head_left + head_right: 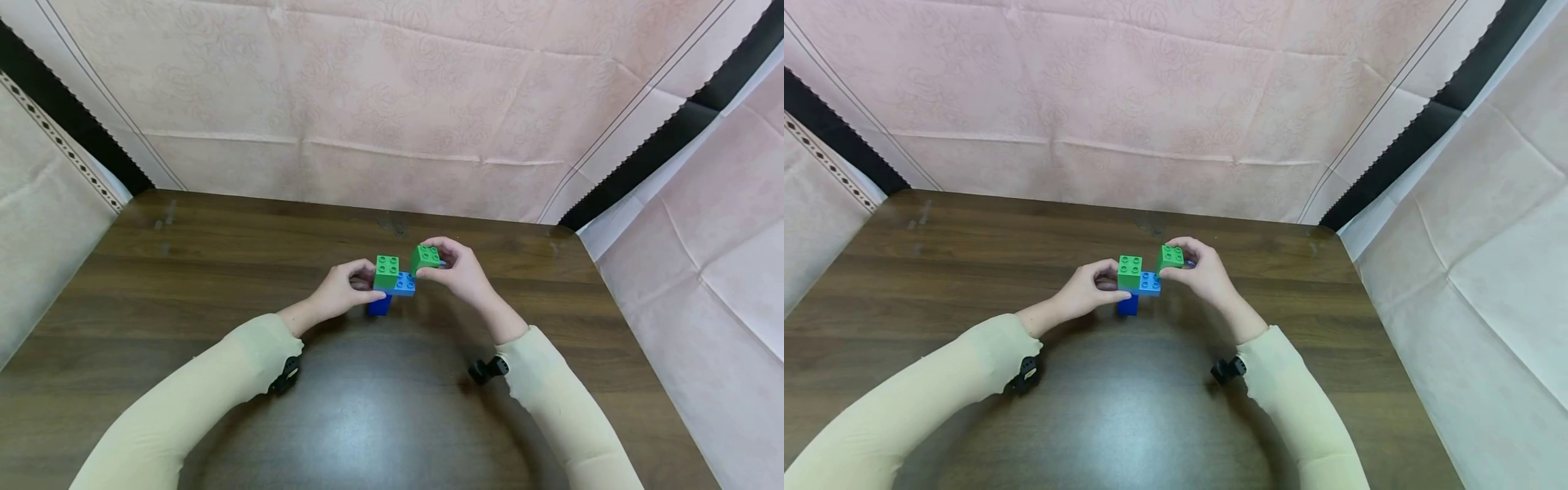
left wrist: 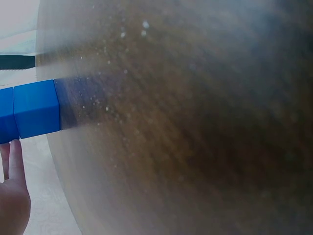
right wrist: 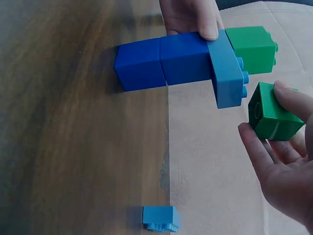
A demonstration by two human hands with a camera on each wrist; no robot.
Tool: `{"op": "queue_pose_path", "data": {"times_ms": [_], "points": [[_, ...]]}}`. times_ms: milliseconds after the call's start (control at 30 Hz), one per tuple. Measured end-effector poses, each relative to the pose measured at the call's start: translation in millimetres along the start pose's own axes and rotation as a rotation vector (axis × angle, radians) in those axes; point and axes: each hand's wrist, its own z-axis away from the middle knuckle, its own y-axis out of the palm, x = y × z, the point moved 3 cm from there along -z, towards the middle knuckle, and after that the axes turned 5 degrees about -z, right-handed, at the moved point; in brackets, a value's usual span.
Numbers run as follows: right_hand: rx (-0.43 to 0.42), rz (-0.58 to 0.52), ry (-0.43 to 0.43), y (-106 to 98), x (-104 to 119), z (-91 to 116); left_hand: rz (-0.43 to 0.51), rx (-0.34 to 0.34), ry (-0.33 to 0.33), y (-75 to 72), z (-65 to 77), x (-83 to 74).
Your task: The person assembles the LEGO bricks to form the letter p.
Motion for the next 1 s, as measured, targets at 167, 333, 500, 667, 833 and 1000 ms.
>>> {"op": "queue_pose_path", "data": {"times_ms": [167, 333, 500, 667, 833, 1000], "points": [[0.024, -0.009, 0.032, 5.6, -0.8, 5.8, -0.003, 0.004, 0.005, 0.0, -0.3, 0.3], [0.024, -0.004, 0.037, 7.7, -1.0, 8.2, 0.002, 0.006, 0.021, -0.2, 0.0, 0.1], [0.012, 0.014, 0.032, 8.5, 0.0, 9.4, 0.003, 0.01, 0.02, -0.5, -0.4, 0.8], [-0.001, 0.03, 0.021, 9.7, 0.1, 10.9, -0.001, 0.011, 0.024, 2.4, -6.2, 10.5], [0.001, 0.049, -0.014, 12.7, 2.1, 13.4, 0.003, 0.009, 0.018, 7.5, -17.9, 32.2], [-0.007, 0.074, -0.044, 15.5, 3.4, 16.3, 0.012, 0.007, 0.027, 8.0, -19.5, 37.2]]}}
